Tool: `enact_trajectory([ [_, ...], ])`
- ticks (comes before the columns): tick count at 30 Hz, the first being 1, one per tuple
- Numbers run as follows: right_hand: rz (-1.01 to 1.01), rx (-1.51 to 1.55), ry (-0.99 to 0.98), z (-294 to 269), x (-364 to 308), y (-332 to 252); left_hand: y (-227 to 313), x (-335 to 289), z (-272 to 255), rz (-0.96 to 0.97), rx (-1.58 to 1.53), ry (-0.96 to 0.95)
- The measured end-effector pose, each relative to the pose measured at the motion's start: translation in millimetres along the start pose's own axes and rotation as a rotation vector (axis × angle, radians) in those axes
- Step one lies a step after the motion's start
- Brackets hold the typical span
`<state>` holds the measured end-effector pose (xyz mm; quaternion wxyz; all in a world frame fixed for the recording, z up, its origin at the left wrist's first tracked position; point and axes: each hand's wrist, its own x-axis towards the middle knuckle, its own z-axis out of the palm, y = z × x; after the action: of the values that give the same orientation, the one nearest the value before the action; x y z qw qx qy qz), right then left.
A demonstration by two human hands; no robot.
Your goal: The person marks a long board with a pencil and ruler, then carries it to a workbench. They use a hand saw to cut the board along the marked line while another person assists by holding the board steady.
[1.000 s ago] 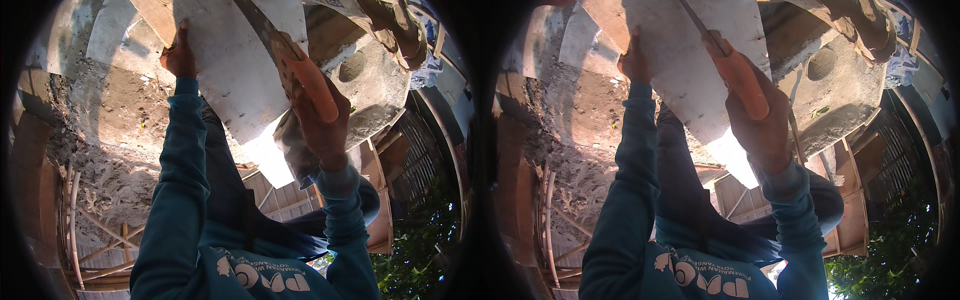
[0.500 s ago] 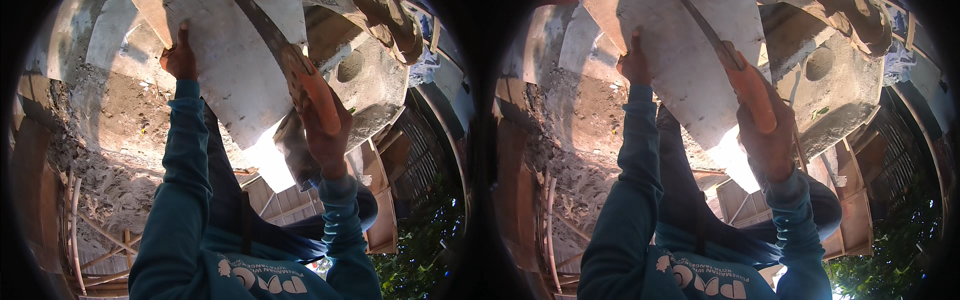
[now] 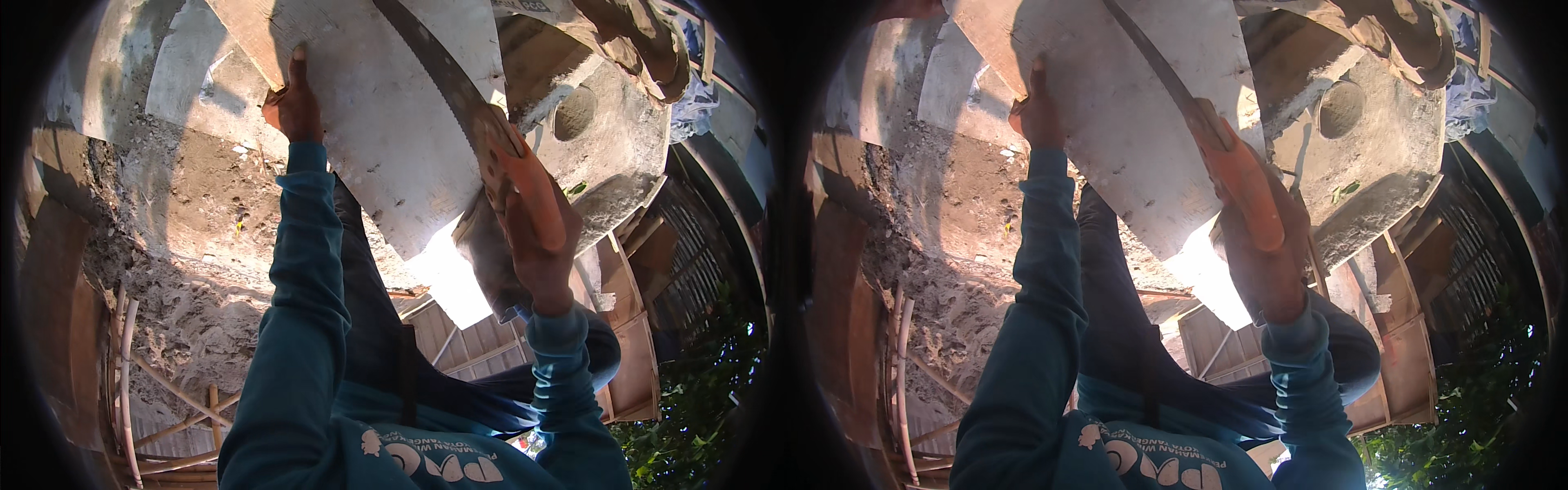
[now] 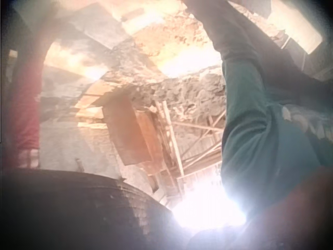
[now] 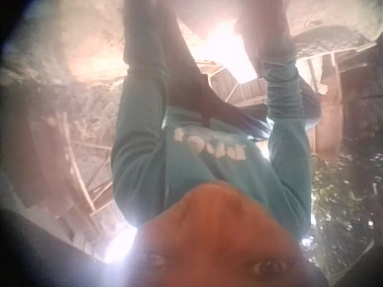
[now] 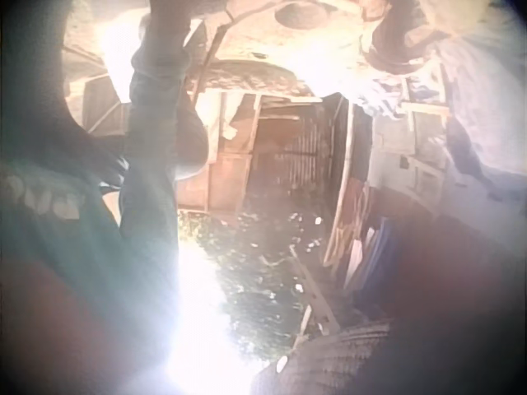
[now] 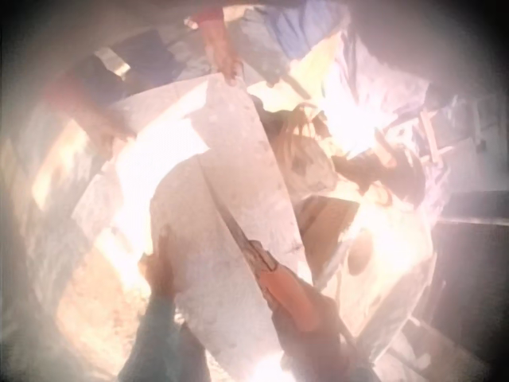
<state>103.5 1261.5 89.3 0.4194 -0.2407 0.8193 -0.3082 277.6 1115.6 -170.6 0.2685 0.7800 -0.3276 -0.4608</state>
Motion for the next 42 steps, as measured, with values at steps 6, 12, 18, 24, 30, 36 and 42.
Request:
enact_trajectory([
  [6,-0.059,-0.018,0.014,29,75,32,-5,-5,15,-0.071,-0.13,-0.114],
  [12,0.129,0.058,0.032,-37,-72,2,4,-8,0,0.048,-0.049,-0.005],
  [18,-0.223,-0.052,0.116,51,130,31,17,-26,18,-0.03,0.017,-0.032],
  [24,0.116,0.065,-0.075,-3,-17,26,9,2,-5,-0.056,0.013,-0.023],
  [30,0.1,-0.017,-0.031,-11,-14,15,4,-8,1,0.011,0.013,-0.061],
  [36,-0.023,0.003,-0.022,16,50,48,-1,-9,11,-0.082,-0.172,-0.111],
  [42,0.076,0.012,0.035,-30,-74,15,4,-4,2,-0.008,-0.073,-0.052],
])
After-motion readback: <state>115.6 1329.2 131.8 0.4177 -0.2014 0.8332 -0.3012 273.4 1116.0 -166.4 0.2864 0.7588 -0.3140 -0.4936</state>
